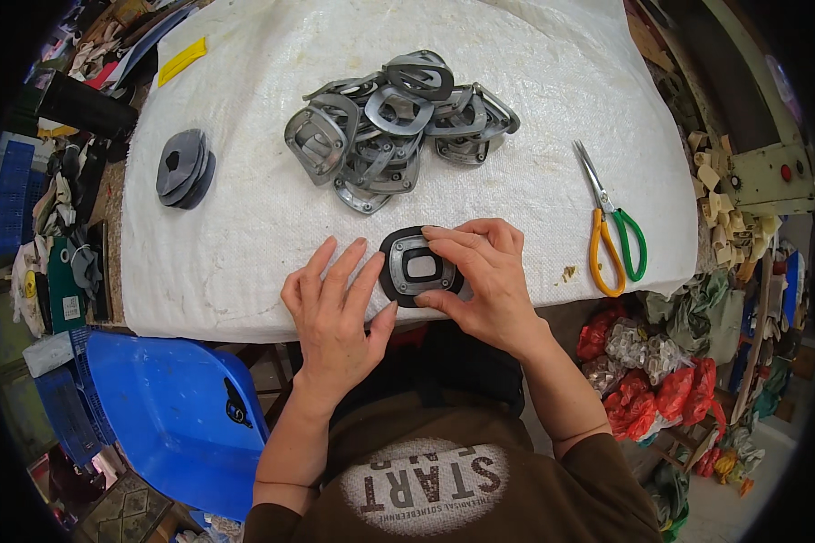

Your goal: Assembling foam rings onto plastic inserts for shoe components at a workstation.

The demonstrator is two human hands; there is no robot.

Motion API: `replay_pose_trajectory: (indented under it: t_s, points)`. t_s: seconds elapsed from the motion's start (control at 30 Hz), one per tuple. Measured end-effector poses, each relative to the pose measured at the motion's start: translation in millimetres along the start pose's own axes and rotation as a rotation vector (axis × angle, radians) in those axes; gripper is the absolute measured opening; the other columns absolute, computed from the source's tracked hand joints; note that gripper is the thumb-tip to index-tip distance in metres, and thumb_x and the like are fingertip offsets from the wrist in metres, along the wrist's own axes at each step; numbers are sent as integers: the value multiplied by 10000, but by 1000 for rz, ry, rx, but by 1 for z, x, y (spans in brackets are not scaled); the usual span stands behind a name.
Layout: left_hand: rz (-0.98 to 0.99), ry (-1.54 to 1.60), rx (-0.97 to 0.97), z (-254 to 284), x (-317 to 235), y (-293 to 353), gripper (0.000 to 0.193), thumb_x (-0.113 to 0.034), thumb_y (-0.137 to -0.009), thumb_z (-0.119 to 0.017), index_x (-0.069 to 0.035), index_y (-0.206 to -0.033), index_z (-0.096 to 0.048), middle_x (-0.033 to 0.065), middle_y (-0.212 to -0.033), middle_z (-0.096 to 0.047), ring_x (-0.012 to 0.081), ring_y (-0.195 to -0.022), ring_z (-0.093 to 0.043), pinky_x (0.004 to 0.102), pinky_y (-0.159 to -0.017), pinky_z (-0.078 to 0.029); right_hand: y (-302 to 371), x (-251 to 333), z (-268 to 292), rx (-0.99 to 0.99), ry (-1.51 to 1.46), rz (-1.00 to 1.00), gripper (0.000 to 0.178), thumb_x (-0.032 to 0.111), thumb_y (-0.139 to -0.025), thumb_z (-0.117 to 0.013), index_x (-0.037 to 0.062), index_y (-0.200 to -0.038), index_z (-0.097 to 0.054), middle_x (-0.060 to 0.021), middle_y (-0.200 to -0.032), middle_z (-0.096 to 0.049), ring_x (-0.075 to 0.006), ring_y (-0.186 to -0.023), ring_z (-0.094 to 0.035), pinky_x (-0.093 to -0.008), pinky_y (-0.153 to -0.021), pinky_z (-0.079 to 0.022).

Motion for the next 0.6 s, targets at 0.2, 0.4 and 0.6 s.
replay_pose_trajectory:
  t_s: [0.2, 0.4, 0.6]
  points:
    - [5, 23, -39, 1, 1, 2, 476, -182, -649, -686, -67, -1100, -583, 87, -1209, -505, 284, -1186, -397, 433, -930, -259, 0, 0, 0, 2, 14, -7, 564, 207, -544, -789, 98, -1050, -565, 5, -1145, -588, -231, -959, -503, -363, -874, -312]
    - [-4, 0, -40, 2, 0, 1, 439, -180, -640, -693, -69, -1056, -605, 88, -1198, -510, 285, -1178, -408, 433, -921, -277, 1, -2, 2, -13, -41, -8, 578, 214, -555, -792, 101, -1067, -550, -5, -1144, -591, -240, -963, -498, -364, -886, -311]
    - [1, -9, -44, 3, 0, 1, 437, -172, -626, -701, -70, -1042, -613, 80, -1189, -517, 281, -1175, -412, 430, -923, -281, 2, -7, 7, -3, -220, -42, 564, 188, -580, -794, 94, -1070, -533, -26, -1131, -594, -245, -972, -500, -357, -901, -318]
Point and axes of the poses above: each hand's wrist, its own y-axis away from the middle knuckle, its own z-axis out of the back of the hand, x = y × z, the point moved 8 cm from there along -y, towards the middle knuckle
